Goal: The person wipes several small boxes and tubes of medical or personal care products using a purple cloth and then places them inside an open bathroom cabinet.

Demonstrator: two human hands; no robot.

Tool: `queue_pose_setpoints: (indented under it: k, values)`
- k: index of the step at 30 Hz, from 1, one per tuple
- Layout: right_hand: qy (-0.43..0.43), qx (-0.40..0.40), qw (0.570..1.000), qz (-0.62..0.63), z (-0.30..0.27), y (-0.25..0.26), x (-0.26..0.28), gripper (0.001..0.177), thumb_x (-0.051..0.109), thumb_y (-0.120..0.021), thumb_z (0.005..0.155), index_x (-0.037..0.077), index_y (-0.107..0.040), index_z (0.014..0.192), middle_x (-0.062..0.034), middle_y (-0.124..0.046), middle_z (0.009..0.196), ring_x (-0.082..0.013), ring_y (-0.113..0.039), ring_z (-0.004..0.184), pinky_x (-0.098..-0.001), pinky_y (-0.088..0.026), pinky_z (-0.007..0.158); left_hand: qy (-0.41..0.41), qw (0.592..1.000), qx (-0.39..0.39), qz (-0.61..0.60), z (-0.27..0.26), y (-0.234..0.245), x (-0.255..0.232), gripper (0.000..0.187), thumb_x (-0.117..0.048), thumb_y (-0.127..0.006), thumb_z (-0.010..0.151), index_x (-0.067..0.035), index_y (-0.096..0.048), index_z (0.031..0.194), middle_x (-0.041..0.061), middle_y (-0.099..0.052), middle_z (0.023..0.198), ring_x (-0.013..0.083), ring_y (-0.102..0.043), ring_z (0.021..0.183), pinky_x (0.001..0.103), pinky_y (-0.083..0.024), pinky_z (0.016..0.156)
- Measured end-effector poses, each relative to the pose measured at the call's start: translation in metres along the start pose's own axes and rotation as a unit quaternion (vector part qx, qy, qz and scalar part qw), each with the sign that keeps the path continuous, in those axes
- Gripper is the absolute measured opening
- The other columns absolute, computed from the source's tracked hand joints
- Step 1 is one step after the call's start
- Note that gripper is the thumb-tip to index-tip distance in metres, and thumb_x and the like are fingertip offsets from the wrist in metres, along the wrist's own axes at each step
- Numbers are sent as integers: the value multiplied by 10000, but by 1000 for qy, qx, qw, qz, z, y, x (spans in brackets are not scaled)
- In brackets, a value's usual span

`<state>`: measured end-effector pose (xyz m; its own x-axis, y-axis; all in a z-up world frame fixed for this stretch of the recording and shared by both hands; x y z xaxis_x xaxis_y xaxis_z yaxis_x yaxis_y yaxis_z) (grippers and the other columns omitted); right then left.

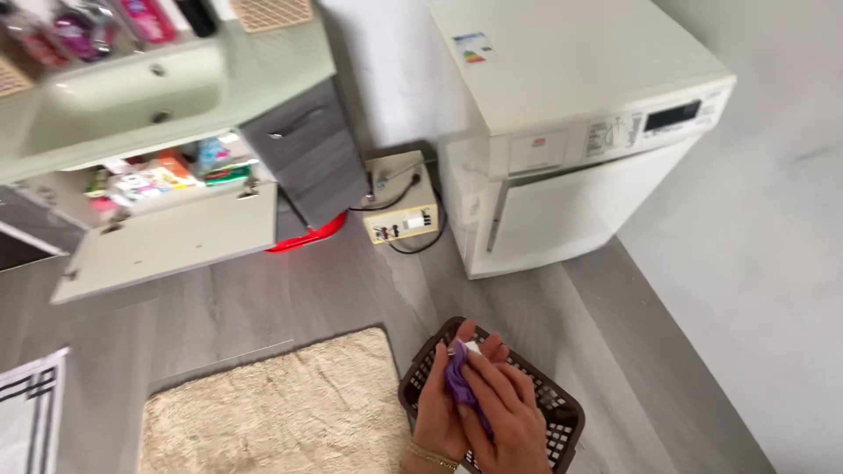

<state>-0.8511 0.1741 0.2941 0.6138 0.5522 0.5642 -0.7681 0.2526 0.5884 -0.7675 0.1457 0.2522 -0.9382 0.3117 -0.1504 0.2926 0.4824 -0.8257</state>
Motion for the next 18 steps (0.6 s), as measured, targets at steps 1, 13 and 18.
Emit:
queue_pose_setpoints:
  k: [1,13,18]
  values:
    - [5,1,1000,4,-1,3,8,392,274,-589,972,101,-682,1311,-26,-636,1431,-259,-579,1229,-382,-510,1048,-6,1000,1,-1,-3,2,-4,595,-443,-384,1006,-163,-524,1512,228,-593,1418,361,-524,1343,451,-363,1200]
    - [6,-11,1000,-12,50,50,23,345,193,-589,996,100,-688,1313,-12,-674,1368,-268,-544,1130,-352,-523,934,-14,997,51,-63,-55,-66,8,777,-605,-338,988,-56,-507,1511,123,-550,1494,232,-447,1457,336,-290,1249]
    - [79,20,997,10,20,70,51,374,234,-544,1005,77,-682,1315,-26,-673,1375,-271,-546,1042,-385,-536,895,-3,999,50,-15,-69,-80,0,904,-771,-355,896,-88,-586,1441,129,-621,1457,300,-568,1316,458,-448,1036]
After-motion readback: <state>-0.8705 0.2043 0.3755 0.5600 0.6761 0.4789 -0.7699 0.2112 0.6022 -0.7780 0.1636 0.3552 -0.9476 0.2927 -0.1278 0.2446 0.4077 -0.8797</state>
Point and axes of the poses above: each hand's wrist, its own z-axis towards the middle knuckle, its own y-axis out of the back of the hand, x = y × z, the point moved 5 cm from there along z, towards the middle knuckle
